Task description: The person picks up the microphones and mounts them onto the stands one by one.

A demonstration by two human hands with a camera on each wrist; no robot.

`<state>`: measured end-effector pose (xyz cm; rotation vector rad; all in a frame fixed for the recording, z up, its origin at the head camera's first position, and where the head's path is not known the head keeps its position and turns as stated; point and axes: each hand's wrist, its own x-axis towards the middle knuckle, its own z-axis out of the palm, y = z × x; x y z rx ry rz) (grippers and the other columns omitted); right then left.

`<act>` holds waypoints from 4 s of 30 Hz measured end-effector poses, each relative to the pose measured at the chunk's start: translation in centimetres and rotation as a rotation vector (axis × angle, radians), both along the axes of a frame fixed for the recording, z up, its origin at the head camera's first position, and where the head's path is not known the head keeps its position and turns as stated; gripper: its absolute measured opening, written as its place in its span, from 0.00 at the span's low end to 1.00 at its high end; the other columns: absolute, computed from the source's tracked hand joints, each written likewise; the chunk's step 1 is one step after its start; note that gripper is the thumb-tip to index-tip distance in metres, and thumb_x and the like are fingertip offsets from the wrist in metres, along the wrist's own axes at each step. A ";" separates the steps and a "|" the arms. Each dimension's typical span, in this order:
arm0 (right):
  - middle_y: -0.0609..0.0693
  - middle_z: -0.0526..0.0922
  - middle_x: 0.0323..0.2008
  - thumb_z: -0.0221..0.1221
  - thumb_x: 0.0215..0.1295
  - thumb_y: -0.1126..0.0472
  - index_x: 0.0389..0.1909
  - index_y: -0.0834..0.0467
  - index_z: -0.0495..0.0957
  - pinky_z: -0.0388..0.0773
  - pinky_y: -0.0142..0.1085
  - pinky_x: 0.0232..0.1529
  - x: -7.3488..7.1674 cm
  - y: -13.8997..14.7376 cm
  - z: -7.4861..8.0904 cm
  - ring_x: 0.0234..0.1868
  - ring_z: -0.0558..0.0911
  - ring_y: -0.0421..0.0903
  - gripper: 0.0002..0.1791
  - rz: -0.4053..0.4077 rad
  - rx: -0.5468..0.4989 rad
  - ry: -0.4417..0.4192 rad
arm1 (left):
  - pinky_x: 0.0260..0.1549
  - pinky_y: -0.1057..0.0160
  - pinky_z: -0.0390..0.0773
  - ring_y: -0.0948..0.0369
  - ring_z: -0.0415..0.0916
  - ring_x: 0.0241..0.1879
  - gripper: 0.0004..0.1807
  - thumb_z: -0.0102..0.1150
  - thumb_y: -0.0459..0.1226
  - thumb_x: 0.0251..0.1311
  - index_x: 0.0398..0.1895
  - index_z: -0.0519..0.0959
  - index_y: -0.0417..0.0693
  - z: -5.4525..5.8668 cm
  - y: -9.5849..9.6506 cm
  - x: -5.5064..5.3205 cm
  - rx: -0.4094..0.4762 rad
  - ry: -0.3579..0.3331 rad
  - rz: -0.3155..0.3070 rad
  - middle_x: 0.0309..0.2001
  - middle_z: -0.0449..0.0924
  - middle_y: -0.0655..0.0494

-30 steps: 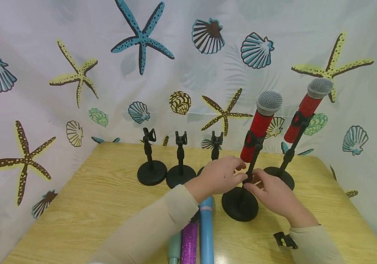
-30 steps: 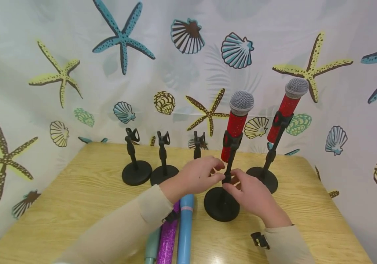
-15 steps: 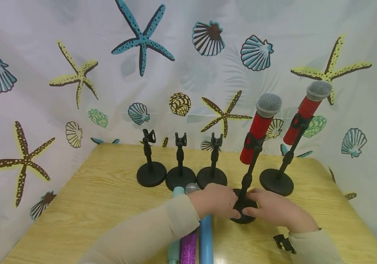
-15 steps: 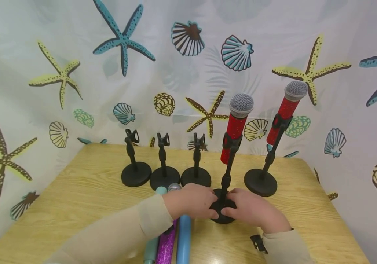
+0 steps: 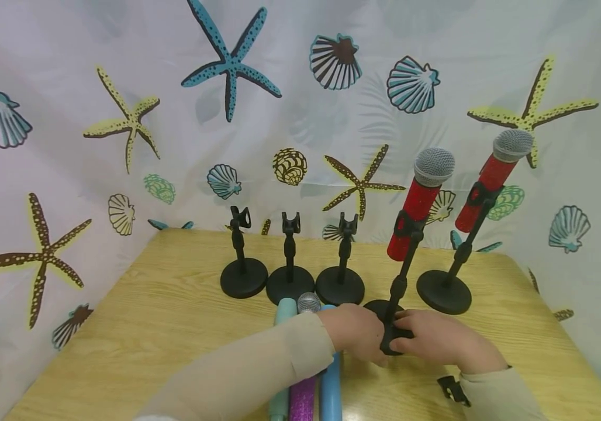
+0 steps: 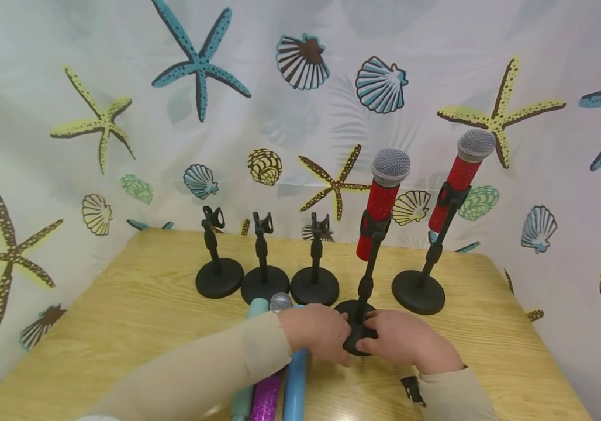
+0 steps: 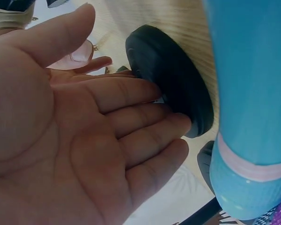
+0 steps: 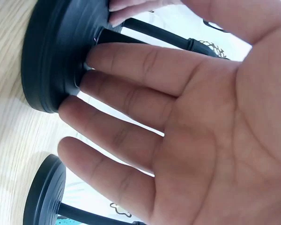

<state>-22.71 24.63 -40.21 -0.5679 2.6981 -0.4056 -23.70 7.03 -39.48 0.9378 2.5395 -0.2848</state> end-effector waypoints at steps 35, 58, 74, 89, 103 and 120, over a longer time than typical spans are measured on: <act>0.67 0.61 0.73 0.60 0.71 0.42 0.71 0.68 0.67 0.65 0.63 0.63 -2.9 3.6 -3.3 0.69 0.66 0.70 0.40 -0.107 -0.077 0.134 | 0.67 0.59 0.63 0.62 0.60 0.72 0.33 0.58 0.61 0.66 0.71 0.72 0.63 -1.5 2.6 -5.6 0.117 -0.005 0.110 0.76 0.59 0.64; 0.66 0.69 0.69 0.61 0.71 0.43 0.67 0.61 0.74 0.64 0.64 0.63 -2.2 2.8 -1.9 0.69 0.67 0.68 0.33 -0.078 -0.136 0.171 | 0.67 0.52 0.64 0.61 0.60 0.73 0.40 0.55 0.65 0.66 0.78 0.62 0.64 0.1 0.2 -4.8 0.206 0.056 0.099 0.77 0.57 0.63; 0.50 0.81 0.55 0.62 0.70 0.43 0.59 0.57 0.80 0.79 0.48 0.47 0.2 -1.9 0.2 0.47 0.82 0.47 0.26 0.020 -0.245 0.097 | 0.67 0.48 0.64 0.54 0.59 0.74 0.37 0.53 0.61 0.69 0.76 0.65 0.55 1.5 -9.7 -0.7 0.431 0.335 0.135 0.75 0.62 0.53; 0.41 0.75 0.16 0.58 0.64 0.29 0.22 0.48 0.81 0.69 0.38 0.21 0.3 -7.8 -2.5 0.18 0.72 0.40 0.28 0.028 -0.141 -0.006 | 0.66 0.42 0.62 0.50 0.60 0.73 0.36 0.56 0.59 0.68 0.73 0.68 0.52 -0.1 -15.3 0.0 0.564 0.313 0.253 0.74 0.64 0.51; 0.43 0.74 0.10 0.63 0.61 0.32 0.13 0.53 0.78 0.66 0.35 0.17 0.0 -9.7 -3.9 0.12 0.74 0.42 0.31 -0.005 -0.272 -0.139 | 0.66 0.42 0.63 0.49 0.62 0.72 0.34 0.56 0.58 0.69 0.72 0.70 0.51 -0.6 -16.2 -0.4 0.578 0.284 0.263 0.73 0.65 0.50; 0.55 0.82 0.30 0.62 0.68 0.50 0.39 0.62 0.75 0.83 0.48 0.28 -1.4 -6.2 -2.3 0.26 0.85 0.54 0.18 -0.088 -0.624 -0.310 | 0.66 0.47 0.65 0.50 0.64 0.71 0.35 0.54 0.57 0.71 0.74 0.68 0.48 0.5 -15.3 -1.3 0.580 0.293 0.222 0.73 0.65 0.50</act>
